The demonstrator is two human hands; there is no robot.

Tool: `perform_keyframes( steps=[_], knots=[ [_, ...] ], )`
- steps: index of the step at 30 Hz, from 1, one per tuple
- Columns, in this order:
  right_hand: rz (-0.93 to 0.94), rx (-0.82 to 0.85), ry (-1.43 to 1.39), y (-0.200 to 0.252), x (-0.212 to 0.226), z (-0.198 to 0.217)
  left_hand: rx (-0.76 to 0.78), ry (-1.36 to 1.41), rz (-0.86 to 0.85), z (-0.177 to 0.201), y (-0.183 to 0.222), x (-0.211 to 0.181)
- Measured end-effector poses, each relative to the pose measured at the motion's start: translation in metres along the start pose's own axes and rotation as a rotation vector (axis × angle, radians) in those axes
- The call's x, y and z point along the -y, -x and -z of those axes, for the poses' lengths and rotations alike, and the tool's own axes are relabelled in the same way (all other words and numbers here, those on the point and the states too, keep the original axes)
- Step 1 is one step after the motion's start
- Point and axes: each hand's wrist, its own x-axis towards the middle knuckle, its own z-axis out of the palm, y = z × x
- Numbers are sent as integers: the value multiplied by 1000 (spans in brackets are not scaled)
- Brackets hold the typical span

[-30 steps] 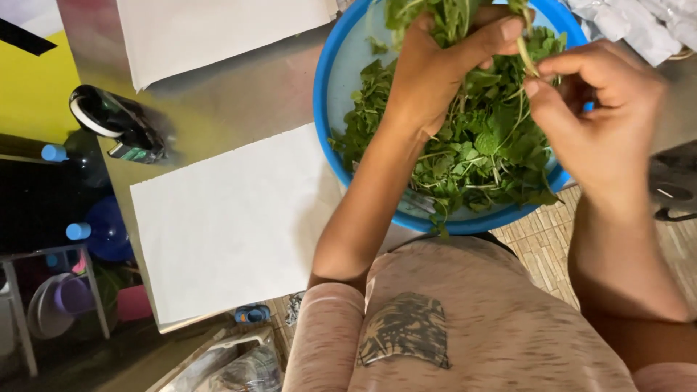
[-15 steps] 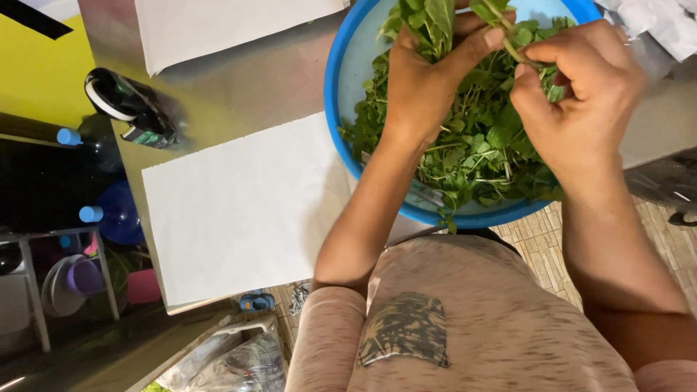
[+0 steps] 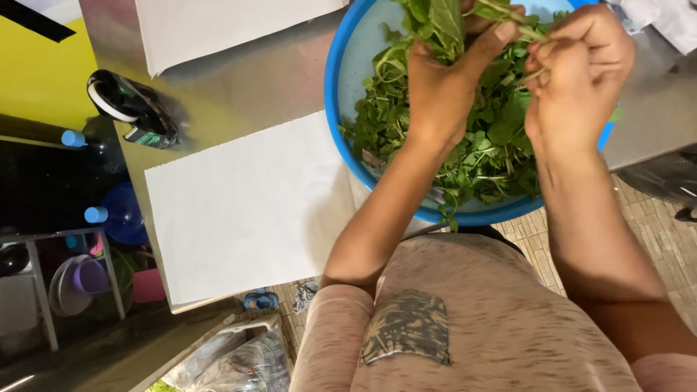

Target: Sorting leafy greens by picking leaves from stems and wrapping bundles in paper for packaging.

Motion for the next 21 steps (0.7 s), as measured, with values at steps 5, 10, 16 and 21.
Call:
perform_keyframes(
  steps=[5, 10, 16, 21],
  knots=[
    [254, 24, 202, -3, 2, -6, -71, -118, -91, -14, 4, -7],
    [-213, -209, -170, -8, 7, -26, -147, -189, -150, -16, -2, -2],
    [475, 188, 410, -7, -9, -7, -109, -163, -159, 16, -11, 9],
    [280, 497, 534, 12, 5, -12, -41, -261, -148, 91, -17, 30]
  ],
)
